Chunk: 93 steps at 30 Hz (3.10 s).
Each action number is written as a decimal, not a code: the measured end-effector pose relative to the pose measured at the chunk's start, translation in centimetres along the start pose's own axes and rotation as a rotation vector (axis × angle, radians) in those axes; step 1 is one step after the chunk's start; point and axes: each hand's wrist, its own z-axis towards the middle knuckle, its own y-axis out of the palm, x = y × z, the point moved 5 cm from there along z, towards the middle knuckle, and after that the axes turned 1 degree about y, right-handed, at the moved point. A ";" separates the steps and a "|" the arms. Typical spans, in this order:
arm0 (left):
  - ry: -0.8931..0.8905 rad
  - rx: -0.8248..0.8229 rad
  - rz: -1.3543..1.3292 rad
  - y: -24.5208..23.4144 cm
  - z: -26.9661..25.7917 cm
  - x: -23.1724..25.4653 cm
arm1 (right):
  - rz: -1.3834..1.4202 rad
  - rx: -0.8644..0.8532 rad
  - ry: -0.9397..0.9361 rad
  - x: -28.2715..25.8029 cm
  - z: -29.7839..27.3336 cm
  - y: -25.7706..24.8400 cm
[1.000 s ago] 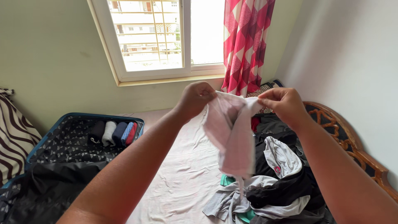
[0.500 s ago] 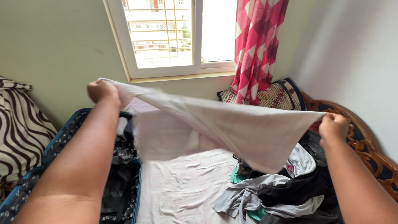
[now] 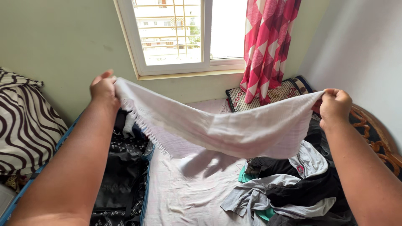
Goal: The person picks up clothing items from a bed, folds them into small rectangular shapes or rolls them, and places them into an open suitcase.
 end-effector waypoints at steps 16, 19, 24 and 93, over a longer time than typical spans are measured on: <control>0.296 -0.964 0.067 18.0 -15.7 3.8 | -0.228 -0.664 -0.635 -4.9 -19.5 23.5; 0.211 -0.961 0.060 17.2 -15.7 3.0 | -0.536 -0.449 -0.531 -3.9 -20.5 25.6; 0.207 -0.648 0.203 11.7 -10.6 4.2 | 0.508 -0.454 0.026 -1.3 -17.8 26.8; 0.348 -0.975 0.947 8.5 -19.4 -7.0 | -0.083 -1.080 -0.085 -6.4 -20.0 25.7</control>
